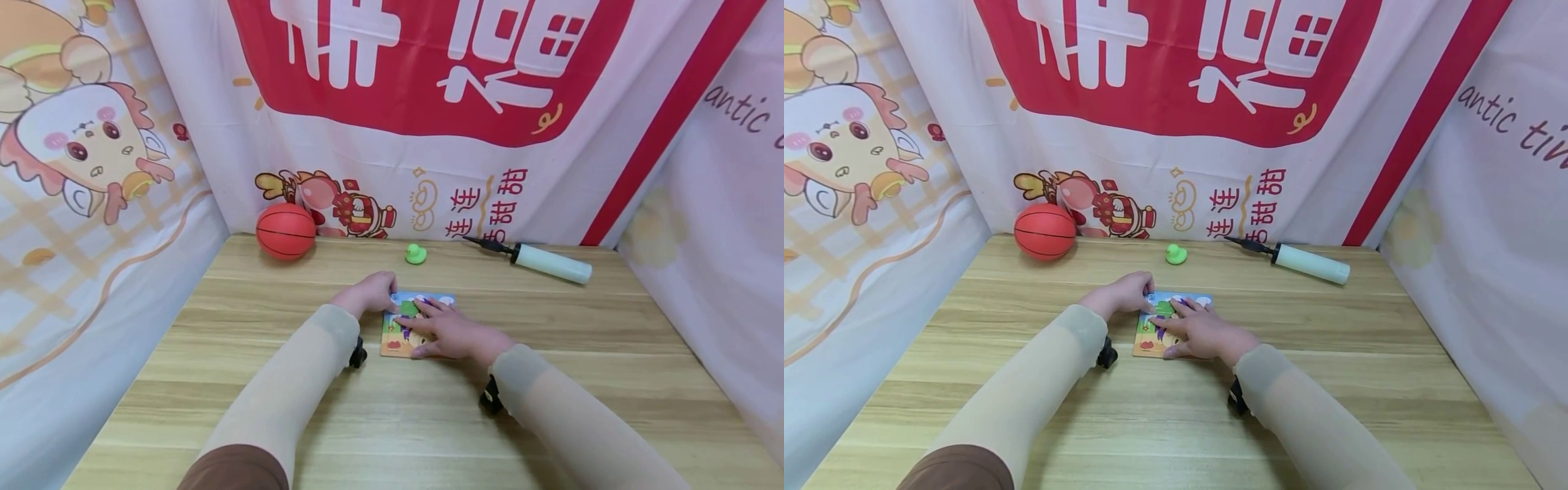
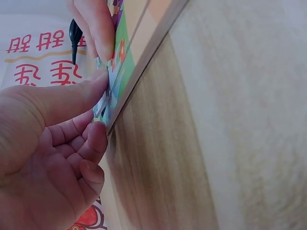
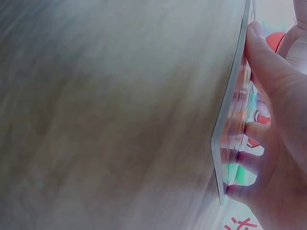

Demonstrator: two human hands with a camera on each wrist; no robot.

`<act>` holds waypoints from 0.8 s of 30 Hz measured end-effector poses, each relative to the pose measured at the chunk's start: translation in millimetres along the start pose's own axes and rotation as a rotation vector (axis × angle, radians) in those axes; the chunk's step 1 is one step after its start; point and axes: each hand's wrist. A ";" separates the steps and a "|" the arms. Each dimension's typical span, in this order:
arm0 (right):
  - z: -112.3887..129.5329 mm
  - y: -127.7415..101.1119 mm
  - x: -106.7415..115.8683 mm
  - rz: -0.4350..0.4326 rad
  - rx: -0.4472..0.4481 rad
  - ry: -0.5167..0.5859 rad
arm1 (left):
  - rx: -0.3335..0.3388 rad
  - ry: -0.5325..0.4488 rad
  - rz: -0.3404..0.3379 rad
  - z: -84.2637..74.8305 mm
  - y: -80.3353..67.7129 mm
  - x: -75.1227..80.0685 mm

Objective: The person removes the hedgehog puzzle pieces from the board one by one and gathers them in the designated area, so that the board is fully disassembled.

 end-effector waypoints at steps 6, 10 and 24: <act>-1.3 -0.4 -0.9 -0.001 -0.011 -0.005 | -0.003 -0.032 -0.010 -1.2 -0.5 -0.7; -1.7 0.3 -1.4 0.007 -0.018 -0.004 | 0.017 -0.128 -0.050 3.6 4.4 -1.5; -2.0 2.5 -3.9 0.005 -0.023 -0.022 | 0.015 -0.316 -0.116 9.7 4.1 3.7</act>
Point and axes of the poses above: each hand's wrist, its own y-axis towards the middle knuckle, its own x-axis out of the back of the hand, z = x × y, and after that the axes turned 13 degrees about -y, right-handed
